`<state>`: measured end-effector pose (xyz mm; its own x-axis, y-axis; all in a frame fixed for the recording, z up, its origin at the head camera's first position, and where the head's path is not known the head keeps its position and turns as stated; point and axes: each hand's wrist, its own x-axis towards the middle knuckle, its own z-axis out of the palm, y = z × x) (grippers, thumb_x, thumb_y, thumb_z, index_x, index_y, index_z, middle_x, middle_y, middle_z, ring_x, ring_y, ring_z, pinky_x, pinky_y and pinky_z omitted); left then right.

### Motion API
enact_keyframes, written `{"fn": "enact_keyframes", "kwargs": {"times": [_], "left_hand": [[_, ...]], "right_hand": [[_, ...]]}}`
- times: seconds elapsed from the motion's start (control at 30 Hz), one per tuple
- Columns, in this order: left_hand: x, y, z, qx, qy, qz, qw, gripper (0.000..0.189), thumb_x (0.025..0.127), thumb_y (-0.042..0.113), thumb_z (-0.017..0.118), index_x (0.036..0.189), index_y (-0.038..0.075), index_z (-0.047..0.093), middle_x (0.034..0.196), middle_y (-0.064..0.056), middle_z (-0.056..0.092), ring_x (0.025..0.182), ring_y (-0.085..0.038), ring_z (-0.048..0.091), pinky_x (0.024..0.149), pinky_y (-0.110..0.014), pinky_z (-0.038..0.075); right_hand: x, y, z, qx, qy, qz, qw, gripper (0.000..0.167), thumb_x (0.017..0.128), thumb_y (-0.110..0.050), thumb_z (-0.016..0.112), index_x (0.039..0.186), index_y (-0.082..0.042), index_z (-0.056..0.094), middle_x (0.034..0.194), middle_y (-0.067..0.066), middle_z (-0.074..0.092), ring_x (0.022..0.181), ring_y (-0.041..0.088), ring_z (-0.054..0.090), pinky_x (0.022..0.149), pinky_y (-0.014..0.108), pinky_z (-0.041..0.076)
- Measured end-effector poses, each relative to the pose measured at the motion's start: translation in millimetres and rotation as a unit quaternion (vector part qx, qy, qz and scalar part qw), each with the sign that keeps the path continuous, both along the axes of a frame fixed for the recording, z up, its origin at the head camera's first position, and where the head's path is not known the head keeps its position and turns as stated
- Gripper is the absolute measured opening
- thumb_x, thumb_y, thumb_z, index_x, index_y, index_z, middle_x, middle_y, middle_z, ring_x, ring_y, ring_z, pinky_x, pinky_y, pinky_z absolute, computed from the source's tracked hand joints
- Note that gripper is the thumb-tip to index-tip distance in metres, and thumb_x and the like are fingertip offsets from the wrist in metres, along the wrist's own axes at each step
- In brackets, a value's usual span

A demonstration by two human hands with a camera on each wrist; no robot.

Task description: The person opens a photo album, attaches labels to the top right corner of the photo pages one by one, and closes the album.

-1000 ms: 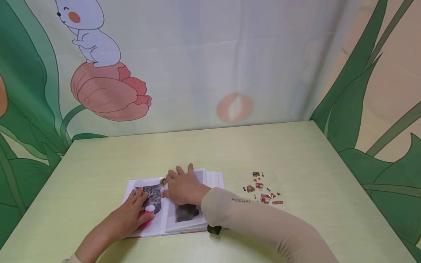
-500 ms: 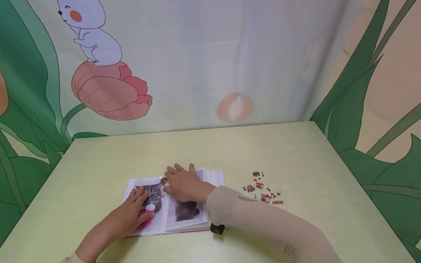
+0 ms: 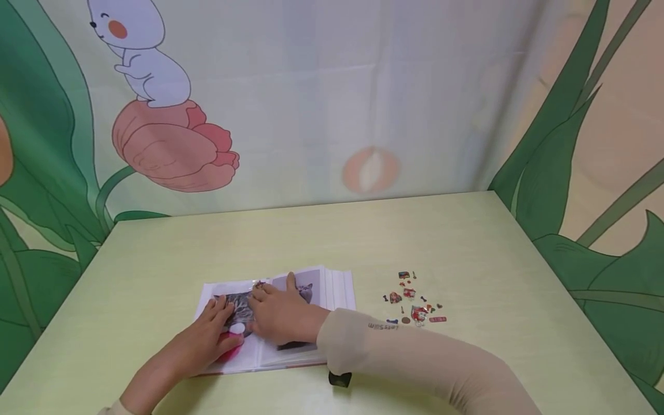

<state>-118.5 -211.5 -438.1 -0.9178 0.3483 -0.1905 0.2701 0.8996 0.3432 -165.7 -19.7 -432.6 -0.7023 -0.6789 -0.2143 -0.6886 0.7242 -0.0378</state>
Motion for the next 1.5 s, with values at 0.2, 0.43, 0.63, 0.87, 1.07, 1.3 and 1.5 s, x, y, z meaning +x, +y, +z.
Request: {"fn": "enact_keyframes", "kwargs": {"times": [0.2,0.43,0.63,0.87,1.07,1.3,1.5], "left_hand": [[0.5,-0.7,-0.7,-0.003,0.015,-0.006,0.9999,0.072,0.099,0.034,0.070,0.145,-0.015,0.045,0.156,-0.040,0.031,0.145,-0.059,0.025,0.114,-0.063,0.032],[0.2,-2.0,-3.4,0.001,0.025,-0.010,0.9996,0.071,0.099,0.033,0.070,0.145,-0.016,0.046,0.155,-0.041,0.032,0.145,-0.059,0.026,0.114,-0.063,0.032],[0.4,-1.9,-3.0,0.001,0.020,-0.006,0.9998,0.072,0.099,0.034,0.069,0.145,-0.016,0.045,0.156,-0.040,0.031,0.146,-0.059,0.024,0.115,-0.063,0.031],[0.9,-1.3,-0.8,-0.001,0.014,-0.002,0.9999,0.073,0.099,0.035,0.069,0.146,-0.016,0.044,0.157,-0.040,0.030,0.146,-0.059,0.024,0.115,-0.063,0.031],[2.1,-2.0,-1.2,0.002,0.017,-0.004,0.9998,0.072,0.100,0.033,0.069,0.145,-0.016,0.044,0.156,-0.040,0.031,0.146,-0.059,0.024,0.116,-0.063,0.030],[2.4,-2.5,-2.0,-0.001,0.013,-0.002,0.9999,0.074,0.099,0.035,0.069,0.147,-0.015,0.043,0.157,-0.039,0.030,0.147,-0.058,0.023,0.116,-0.063,0.030],[2.1,-1.7,-2.2,-0.004,0.011,-0.001,0.9999,0.074,0.099,0.036,0.070,0.147,-0.015,0.044,0.158,-0.038,0.030,0.147,-0.058,0.023,0.116,-0.063,0.029]], "right_hand": [[2.2,-1.0,-3.8,0.020,0.029,0.011,0.9993,0.064,0.108,-0.051,0.045,0.160,-0.014,0.041,0.168,0.002,0.031,0.154,0.022,0.027,0.118,0.069,0.021],[3.1,-2.2,-4.8,0.038,0.042,0.010,0.9983,0.066,0.108,-0.054,0.042,0.161,-0.015,0.039,0.169,0.002,0.029,0.155,0.026,0.026,0.119,0.066,0.022],[3.8,-2.2,-4.6,0.039,0.042,0.008,0.9983,0.065,0.108,-0.053,0.041,0.161,-0.015,0.038,0.169,0.003,0.028,0.155,0.026,0.025,0.120,0.064,0.022],[5.4,-1.4,-4.5,0.034,0.043,0.004,0.9985,0.066,0.109,-0.053,0.041,0.161,-0.014,0.037,0.169,0.003,0.028,0.155,0.026,0.024,0.120,0.064,0.021],[5.1,-2.3,-5.6,0.033,0.035,0.000,0.9988,0.066,0.108,-0.054,0.041,0.162,-0.015,0.037,0.169,0.002,0.027,0.156,0.026,0.023,0.121,0.063,0.021],[1.9,-4.1,-5.3,0.041,0.042,-0.004,0.9983,0.067,0.107,-0.056,0.042,0.161,-0.016,0.039,0.169,0.001,0.029,0.155,0.025,0.025,0.121,0.062,0.022],[2.0,-1.0,-7.8,0.036,0.043,-0.004,0.9984,0.069,0.107,-0.057,0.041,0.161,-0.015,0.038,0.169,0.002,0.027,0.155,0.025,0.024,0.121,0.062,0.021]]}}
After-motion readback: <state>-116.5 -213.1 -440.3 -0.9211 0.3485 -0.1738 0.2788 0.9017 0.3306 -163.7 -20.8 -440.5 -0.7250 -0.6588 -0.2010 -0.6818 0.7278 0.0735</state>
